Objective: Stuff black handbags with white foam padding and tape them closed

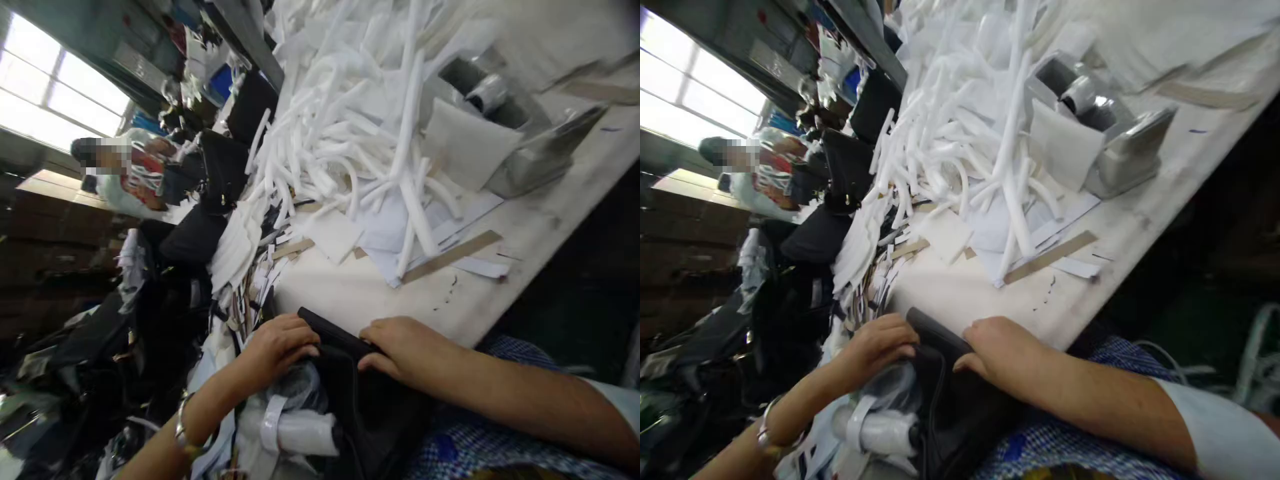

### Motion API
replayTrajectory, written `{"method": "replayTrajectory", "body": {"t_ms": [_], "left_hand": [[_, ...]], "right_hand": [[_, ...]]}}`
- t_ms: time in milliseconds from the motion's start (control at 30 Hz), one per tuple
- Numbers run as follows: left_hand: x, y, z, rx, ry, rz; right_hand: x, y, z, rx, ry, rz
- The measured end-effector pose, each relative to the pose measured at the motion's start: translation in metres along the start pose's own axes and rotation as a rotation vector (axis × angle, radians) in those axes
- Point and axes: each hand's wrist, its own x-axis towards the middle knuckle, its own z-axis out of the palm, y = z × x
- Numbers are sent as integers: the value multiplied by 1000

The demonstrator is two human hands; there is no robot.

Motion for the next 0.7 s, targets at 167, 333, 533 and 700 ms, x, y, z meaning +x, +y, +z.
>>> {"method": "replayTrajectory", "body": {"t_ms": [167,333,533,700], "left_hand": [[-9,0,-2,-88,50,-108],[3,-4,-15,-16,-12,-292],[30,-19,-27,-13,-344,-110],[43,-30,-27,148,-391,-3]], "right_hand": [[-7,-2,6,120,-61,-38],[-11,0,11,208,-8,-152],[-17,-1,12,258,-6,-204],[-20,1,10,244,-7,-206]]}}
